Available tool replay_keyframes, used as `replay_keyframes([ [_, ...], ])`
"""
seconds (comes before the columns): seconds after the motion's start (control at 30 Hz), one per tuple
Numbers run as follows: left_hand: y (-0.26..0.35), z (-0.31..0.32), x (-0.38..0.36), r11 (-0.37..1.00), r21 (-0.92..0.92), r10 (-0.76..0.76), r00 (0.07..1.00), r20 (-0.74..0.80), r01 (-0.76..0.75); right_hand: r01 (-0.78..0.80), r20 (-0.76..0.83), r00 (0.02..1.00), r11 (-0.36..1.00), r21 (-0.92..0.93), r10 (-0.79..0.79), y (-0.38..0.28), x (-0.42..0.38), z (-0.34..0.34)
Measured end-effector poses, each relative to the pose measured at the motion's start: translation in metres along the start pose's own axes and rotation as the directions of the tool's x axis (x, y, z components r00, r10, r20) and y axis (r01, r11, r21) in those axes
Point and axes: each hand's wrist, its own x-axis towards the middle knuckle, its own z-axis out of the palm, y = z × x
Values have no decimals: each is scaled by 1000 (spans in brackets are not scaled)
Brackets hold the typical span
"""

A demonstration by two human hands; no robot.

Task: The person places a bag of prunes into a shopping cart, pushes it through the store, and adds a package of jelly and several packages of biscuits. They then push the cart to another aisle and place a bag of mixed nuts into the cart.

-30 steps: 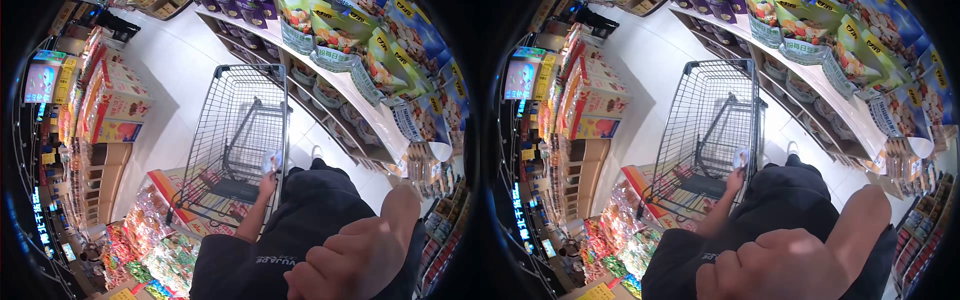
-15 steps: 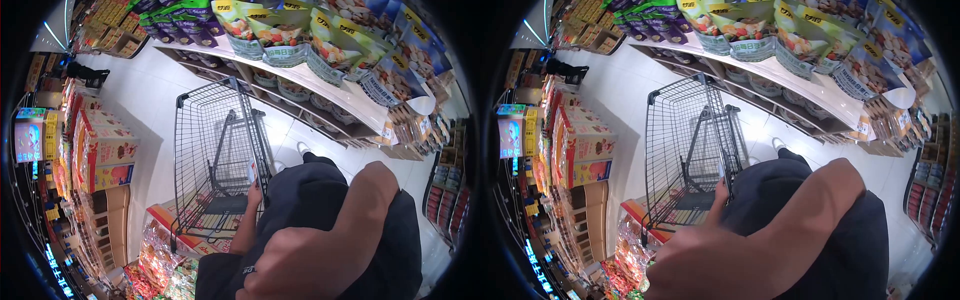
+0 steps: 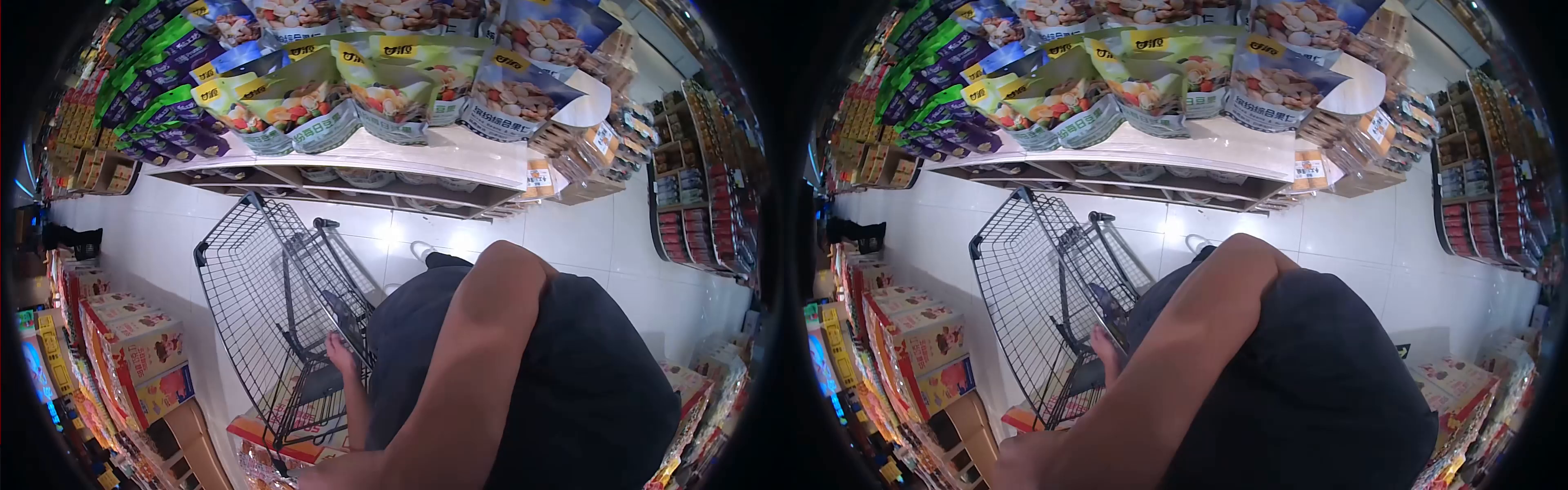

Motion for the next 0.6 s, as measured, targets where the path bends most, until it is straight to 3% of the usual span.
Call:
replay_keyframes([
  [0.07, 31, 4, 4, 986, -168, 1, 999, -53, -10, -7, -42, 999, 1000, 12, 8, 1, -2, -3],
  [0.1, 42, 9, 5, 967, -233, 78, 992, -98, -99, -7, -60, 998, 1000, 21, 8, 1, -3, -4],
  [0.13, 49, 16, -4, 971, -223, 74, 994, -79, -90, 0, -77, 997, 1000, 25, 2, 1, -5, -5],
  [0.2, 73, 35, -18, 975, 28, 221, 975, -23, -220, -158, -303, 950, 954, -256, 76, 37, -33, -25],
  [0.23, 84, 41, -20, 945, 148, 294, 956, 8, -292, -148, -358, 933, 939, -310, 29, 58, -63, -48],
  [0.27, 93, 46, -16, 896, 261, 361, 932, 44, -359, -484, -500, 796, 855, -187, 341, 78, -82, -59],
  [0.3, 97, 50, -12, 895, 252, 371, 928, 40, -368, -659, -678, 643, 708, -253, 356, 102, -111, -70],
  [0.37, 90, 49, -11, 950, 154, 268, 963, 36, -270, -843, -860, 327, 532, -79, 391, 135, -180, -93],
  [0.4, 91, 47, -11, 917, 236, 317, 947, 54, -320, -854, -927, 179, 520, 20, 329, 151, -213, -100],
  [0.47, 86, 47, -10, 932, 196, 299, 952, 63, -306, -878, -962, -53, 445, 173, 269, 167, -280, -113],
  [0.53, 94, 50, -12, 942, 219, 246, 967, 62, -253, -917, -986, -168, 365, 161, 14, 162, -318, -122],
  [0.6, 91, 50, -12, 926, 246, 274, 958, 81, -286, -926, -975, -221, 319, 201, -28, 161, -350, -135],
])
